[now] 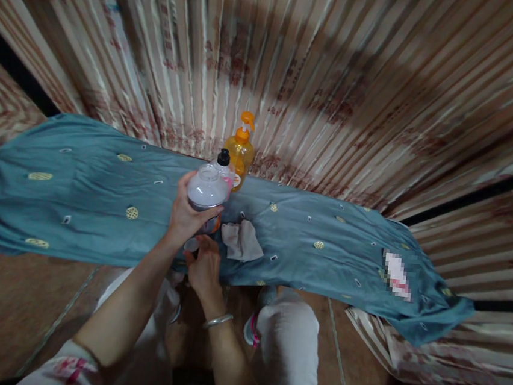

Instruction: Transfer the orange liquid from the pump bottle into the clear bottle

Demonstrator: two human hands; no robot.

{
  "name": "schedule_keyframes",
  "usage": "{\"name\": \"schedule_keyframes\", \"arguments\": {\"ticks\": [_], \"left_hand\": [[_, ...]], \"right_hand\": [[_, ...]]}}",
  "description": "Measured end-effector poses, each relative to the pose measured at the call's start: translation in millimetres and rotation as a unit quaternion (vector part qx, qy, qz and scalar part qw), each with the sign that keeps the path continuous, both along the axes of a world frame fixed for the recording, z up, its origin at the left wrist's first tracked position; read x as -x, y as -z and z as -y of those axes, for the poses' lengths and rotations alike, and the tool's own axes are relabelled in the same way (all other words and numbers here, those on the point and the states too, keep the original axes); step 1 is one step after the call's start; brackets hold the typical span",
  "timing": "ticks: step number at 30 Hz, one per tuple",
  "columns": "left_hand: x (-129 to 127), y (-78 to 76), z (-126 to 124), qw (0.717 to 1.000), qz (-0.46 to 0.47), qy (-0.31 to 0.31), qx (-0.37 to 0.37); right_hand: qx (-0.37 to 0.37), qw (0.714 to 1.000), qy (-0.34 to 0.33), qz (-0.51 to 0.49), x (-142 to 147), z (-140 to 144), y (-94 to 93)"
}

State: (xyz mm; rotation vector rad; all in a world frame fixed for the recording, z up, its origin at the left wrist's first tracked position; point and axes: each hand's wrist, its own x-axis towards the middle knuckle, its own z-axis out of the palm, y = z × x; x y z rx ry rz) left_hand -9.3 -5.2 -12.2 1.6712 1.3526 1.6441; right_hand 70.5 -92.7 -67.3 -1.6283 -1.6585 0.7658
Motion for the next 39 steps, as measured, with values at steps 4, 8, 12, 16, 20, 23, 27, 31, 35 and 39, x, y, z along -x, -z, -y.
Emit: {"name": "schedule_keyframes", "arguments": {"ticks": [4, 8, 12, 16, 20, 23, 27, 31, 35, 39], "left_hand": [[0, -0.5, 1, 1.000, -0.004, -0.003, 0.002], [1, 1.5, 0, 1.000, 0.001, -0.008, -0.001], [1, 4.7, -2, 1.000, 0.017, -0.004, -0.011], [2, 8.5, -3, 0.999, 0.031, 0.012, -0.004], [8, 10.3, 1, 0.994, 0.088, 0.070, -0.014], [20, 6.2, 1, 0.987, 0.157, 0.044, -0.010], [44, -8.2, -18, 0.971, 0.235, -0.020, 0.047], [60, -23.9, -55, 0.970, 0.237, 0.009, 0.059], [59, -33.2, -90, 0.979, 0.172, 0.067, 0.091], [50, -34.2, -108, 0.961, 0.170, 0.150, 0.160]], "right_hand": [[-0.021, 0.998, 0.010, 0.058, 1, 2, 4.6], [-0.032, 0.996, 0.009, 0.084, 1, 4, 5.2], [-0.036, 0.995, 0.011, 0.092, 0, 9, 3.5], [-0.046, 0.994, 0.028, 0.094, -7, 21, -1.0], [-0.077, 0.991, 0.056, 0.094, -31, 28, -18.1], [-0.111, 0.986, 0.071, 0.101, -60, 17, -47.6], [-0.147, 0.980, 0.056, 0.125, -95, -28, -106.8], [-0.160, 0.970, 0.012, 0.182, -103, -87, -162.8], [-0.138, 0.955, -0.044, 0.260, -87, -129, -190.1], [-0.104, 0.935, -0.067, 0.332, -66, -147, -193.4]]}}
